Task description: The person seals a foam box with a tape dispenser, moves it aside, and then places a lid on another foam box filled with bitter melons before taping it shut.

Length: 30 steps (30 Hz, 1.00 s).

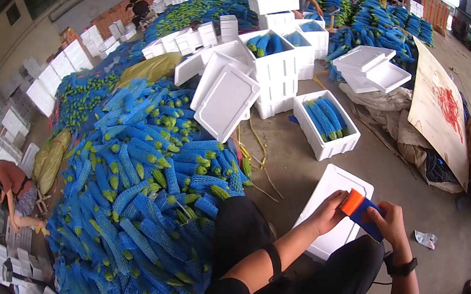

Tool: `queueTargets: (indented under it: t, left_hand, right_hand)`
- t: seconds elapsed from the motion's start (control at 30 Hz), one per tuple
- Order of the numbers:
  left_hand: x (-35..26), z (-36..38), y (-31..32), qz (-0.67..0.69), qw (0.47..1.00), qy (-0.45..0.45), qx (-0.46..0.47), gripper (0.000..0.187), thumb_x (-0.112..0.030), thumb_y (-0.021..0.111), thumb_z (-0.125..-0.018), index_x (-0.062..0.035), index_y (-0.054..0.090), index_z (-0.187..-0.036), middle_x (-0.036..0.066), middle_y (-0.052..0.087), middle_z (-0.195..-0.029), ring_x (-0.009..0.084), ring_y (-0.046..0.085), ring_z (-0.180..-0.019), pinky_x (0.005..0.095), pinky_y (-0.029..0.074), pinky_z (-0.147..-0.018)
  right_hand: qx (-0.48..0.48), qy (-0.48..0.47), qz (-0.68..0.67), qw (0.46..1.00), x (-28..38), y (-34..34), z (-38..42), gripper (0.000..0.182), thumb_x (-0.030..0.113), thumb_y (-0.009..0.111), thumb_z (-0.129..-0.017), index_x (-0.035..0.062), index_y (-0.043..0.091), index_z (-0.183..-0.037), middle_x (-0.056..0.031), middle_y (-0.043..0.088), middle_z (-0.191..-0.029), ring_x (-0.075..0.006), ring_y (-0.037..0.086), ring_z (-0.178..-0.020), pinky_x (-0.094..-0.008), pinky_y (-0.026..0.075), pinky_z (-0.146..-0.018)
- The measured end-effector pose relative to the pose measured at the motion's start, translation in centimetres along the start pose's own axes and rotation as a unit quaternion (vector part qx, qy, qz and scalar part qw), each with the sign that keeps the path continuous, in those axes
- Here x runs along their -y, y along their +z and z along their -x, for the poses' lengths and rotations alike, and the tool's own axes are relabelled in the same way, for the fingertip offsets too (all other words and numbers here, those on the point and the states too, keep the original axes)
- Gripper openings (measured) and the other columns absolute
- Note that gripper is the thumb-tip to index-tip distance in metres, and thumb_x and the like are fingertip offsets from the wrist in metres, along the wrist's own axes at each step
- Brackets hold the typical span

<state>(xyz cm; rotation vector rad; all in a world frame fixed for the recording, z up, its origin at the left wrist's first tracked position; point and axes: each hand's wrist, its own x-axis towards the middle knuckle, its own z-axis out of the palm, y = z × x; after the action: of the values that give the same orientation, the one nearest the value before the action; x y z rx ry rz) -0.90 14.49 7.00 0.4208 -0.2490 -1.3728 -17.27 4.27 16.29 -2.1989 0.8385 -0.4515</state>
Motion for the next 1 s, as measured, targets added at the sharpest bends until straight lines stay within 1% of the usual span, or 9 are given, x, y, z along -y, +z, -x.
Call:
queueTargets:
  t: [0.23, 0.37, 0.5, 0.63, 0.73, 0.83, 0.9, 0.93, 1.0]
  left_hand:
    - [-0.7, 1.4, -1.5, -0.058, 0.995, -0.02, -0.082, 0.019, -0.029, 0.049, -0.097, -0.0112, 0.056, -0.099, -0.002, 0.058, -0.094, 0.0074, 0.057, -0.088, 0.0262, 0.049, -0.08]
    - [-0.7, 2.3, -2.5, 0.008, 0.993, 0.001, -0.117, 0.023, -0.029, 0.045, -0.099, -0.0098, 0.058, -0.101, 0.001, 0.061, -0.094, 0.0107, 0.06, -0.088, 0.027, 0.049, -0.082]
    - [-1.5, 3.6, -4.5, 0.129, 0.991, -0.005, 0.016, 0.032, -0.036, 0.048, -0.096, -0.0068, 0.059, -0.103, 0.007, 0.063, -0.101, 0.0161, 0.061, -0.097, 0.032, 0.05, -0.088]
    - [-0.9, 2.6, -4.6, 0.02, 0.989, 0.025, -0.143, 0.023, -0.029, 0.048, -0.097, -0.0091, 0.06, -0.095, 0.001, 0.062, -0.092, 0.0118, 0.059, -0.088, 0.0295, 0.05, -0.081]
    - [-0.7, 1.7, -6.1, -0.12, 0.978, 0.02, -0.17, 0.015, -0.02, 0.052, -0.095, -0.0069, 0.061, -0.098, 0.0, 0.061, -0.088, 0.0079, 0.06, -0.081, 0.0255, 0.052, -0.077]
    - [-1.2, 0.2, -7.5, -0.395, 0.894, 0.111, -0.178, 0.016, -0.017, 0.053, -0.096, -0.0029, 0.061, -0.094, -0.002, 0.062, -0.08, 0.003, 0.056, -0.073, 0.0194, 0.046, -0.065]
    - [-1.7, -0.7, -7.3, -0.46, 0.861, 0.139, -0.169, 0.014, -0.015, 0.056, -0.094, -0.0012, 0.061, -0.092, -0.001, 0.063, -0.08, 0.0039, 0.056, -0.073, 0.0195, 0.045, -0.066]
    - [-2.1, -1.2, -6.7, -0.539, 0.812, 0.145, -0.172, 0.013, -0.012, 0.057, -0.093, -0.0008, 0.06, -0.09, -0.001, 0.063, -0.079, 0.0047, 0.058, -0.072, 0.0199, 0.047, -0.066]
    - [-3.5, -2.1, -4.8, -0.409, 0.891, 0.098, -0.17, 0.012, -0.013, 0.055, -0.093, -0.0019, 0.058, -0.091, 0.006, 0.067, -0.079, 0.0125, 0.064, -0.067, 0.0254, 0.052, -0.064]
  right_hand:
    - [0.038, -0.021, -0.025, 0.999, -1.8, 3.0, -1.2, 0.035, 0.027, 0.065, -0.083, -0.0073, 0.062, -0.075, -0.0122, 0.06, -0.061, -0.0158, 0.056, -0.056, -0.031, 0.045, -0.054]
    - [0.093, -0.005, -0.027, 0.995, -1.4, 3.8, -2.0, 0.035, 0.026, 0.061, -0.088, -0.0063, 0.062, -0.074, -0.0092, 0.061, -0.064, -0.0137, 0.057, -0.06, -0.0281, 0.046, -0.057]
    - [0.11, 0.037, -0.083, 0.99, -0.9, 4.4, -2.2, 0.04, 0.032, 0.064, -0.086, -0.0072, 0.061, -0.08, -0.0082, 0.059, -0.065, -0.0122, 0.055, -0.059, -0.027, 0.045, -0.056]
    - [0.179, 0.008, -0.105, 0.978, -2.0, 5.0, -2.6, 0.039, 0.031, 0.069, -0.082, -0.0076, 0.063, -0.082, -0.0101, 0.061, -0.064, -0.0123, 0.056, -0.059, -0.0285, 0.045, -0.055]
    - [0.191, 0.015, -0.057, 0.98, -1.0, 4.0, -2.7, 0.043, 0.034, 0.073, -0.079, -0.0072, 0.064, -0.087, -0.0121, 0.064, -0.067, -0.0151, 0.059, -0.06, -0.0301, 0.048, -0.058]
    - [0.183, 0.037, 0.009, 0.982, -0.3, 3.0, -3.2, 0.048, 0.04, 0.073, -0.078, -0.0055, 0.064, -0.089, -0.017, 0.064, -0.069, -0.0233, 0.064, -0.064, -0.0342, 0.05, -0.063]
    - [0.171, 0.023, 0.053, 0.984, -0.7, 2.1, -3.6, 0.055, 0.051, 0.068, -0.079, -0.0036, 0.065, -0.09, -0.0192, 0.064, -0.072, -0.0319, 0.064, -0.067, -0.0385, 0.051, -0.066]
    - [0.167, 0.019, 0.081, 0.982, -1.0, 1.4, -3.8, 0.057, 0.052, 0.067, -0.079, -0.0034, 0.065, -0.089, -0.0192, 0.064, -0.071, -0.0337, 0.064, -0.068, -0.0394, 0.051, -0.067]
    - [0.159, -0.002, 0.096, 0.983, -2.5, -0.6, -3.9, 0.055, 0.052, 0.067, -0.078, -0.0016, 0.065, -0.087, -0.0194, 0.063, -0.069, -0.0348, 0.063, -0.066, -0.0397, 0.05, -0.065]
